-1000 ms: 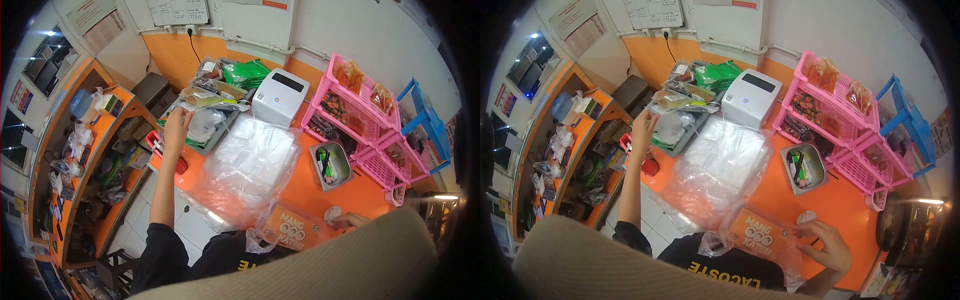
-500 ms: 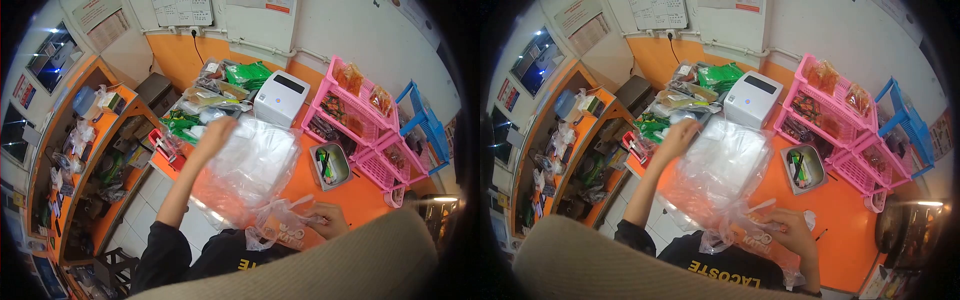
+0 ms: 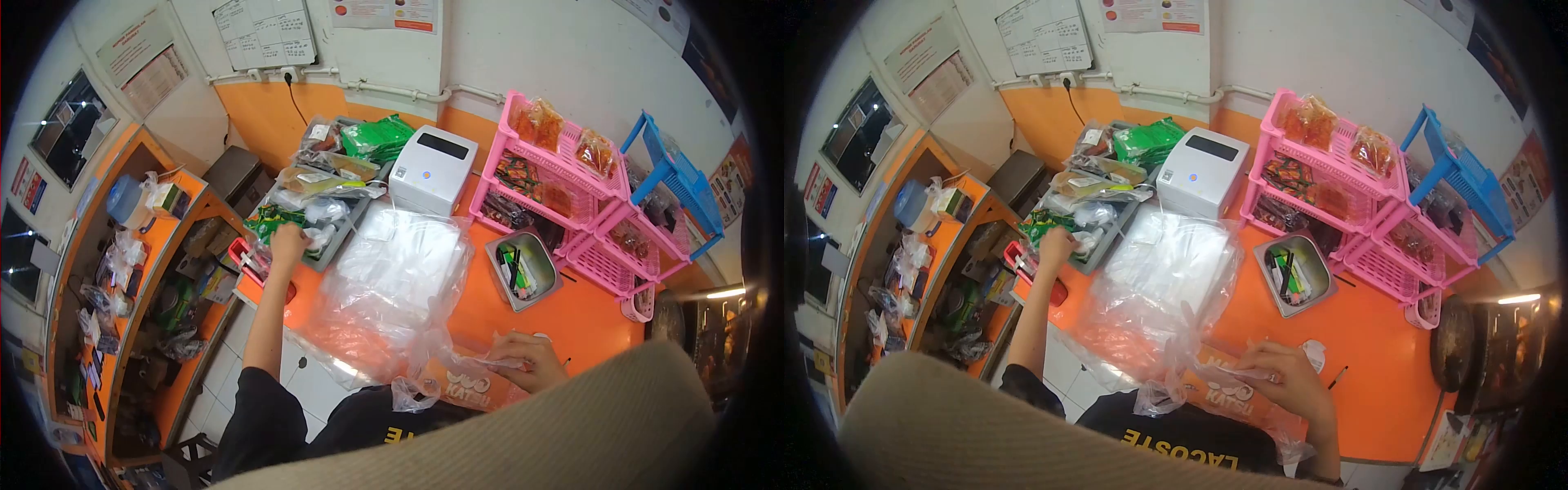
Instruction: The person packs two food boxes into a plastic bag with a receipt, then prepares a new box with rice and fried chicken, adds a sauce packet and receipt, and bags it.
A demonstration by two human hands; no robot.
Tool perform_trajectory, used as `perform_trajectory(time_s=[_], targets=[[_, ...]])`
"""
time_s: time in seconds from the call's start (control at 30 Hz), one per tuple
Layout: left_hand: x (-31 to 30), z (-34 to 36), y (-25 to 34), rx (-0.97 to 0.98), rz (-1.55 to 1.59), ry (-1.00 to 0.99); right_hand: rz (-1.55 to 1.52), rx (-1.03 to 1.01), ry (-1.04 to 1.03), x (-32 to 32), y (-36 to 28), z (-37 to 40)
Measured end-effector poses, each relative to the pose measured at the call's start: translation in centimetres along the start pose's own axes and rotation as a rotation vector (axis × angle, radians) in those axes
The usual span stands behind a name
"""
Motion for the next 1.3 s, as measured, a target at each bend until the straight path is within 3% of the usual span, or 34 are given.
perform_trajectory(time_s=[0.07, 0.2, 0.3, 0.6, 0.7, 0.8, 0.9, 1.03, 1.13, 1.23, 1.3], targets=[[-4.1, 1.0, 1.1, 0.218, 0.058, 0.325, -0.038, -0.017, 0.055, -0.6, 0.6, 0.3], [-6.9, 0.5, 0.3, 0.196, 0.281, 0.422, 0.154, 0.107, 0.084, -2.0, 1.1, 0.2], [-6.4, 0.3, 0.4, 0.099, 0.249, 0.230, 0.098, 0.131, 0.082, -1.8, 1.0, -0.1], [-3.0, -0.4, 0.3, 0.118, 0.646, -0.133, -0.013, 0.168, -0.024, -0.1, 1.4, -0.1], [-1.1, 0.1, 1.9, 0.449, 0.169, -0.102, 0.018, 0.141, -0.021, -0.2, 1.2, 0.0], [3.3, 0.2, 1.2, 0.281, 0.097, -0.385, 0.055, 0.094, -0.015, -0.4, 0.7, 0.1], [0.4, -1.9, -0.8, 0.100, 0.182, -0.198, 0.079, 0.082, -0.003, -0.6, 0.7, 0.2], [-11.6, -0.8, -0.1, 0.194, 0.101, 0.664, 0.078, 0.080, 0.011, -0.7, 1.3, 0.6], [-11.3, -1.3, -0.3, 0.126, -0.018, 0.648, 0.081, 0.074, 0.008, -0.5, 1.3, 0.4], [-0.2, -4.5, -3.8, 0.072, -0.196, -0.021, 0.047, 0.084, 0.005, -0.2, 1.2, 0.2], [3.5, -2.7, -3.7, 0.085, -0.076, -0.280, 0.023, 0.096, -0.001, -0.1, 1.4, 0.3]])
Point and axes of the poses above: each hand's wrist, its own z-axis away from the middle knuckle, its own x-axis out of the palm, y = z × x, the point moved 10 cm from there along -z, towards the middle knuckle, and after that the axes turned 3 degrees about z, right-handed, at the moved point
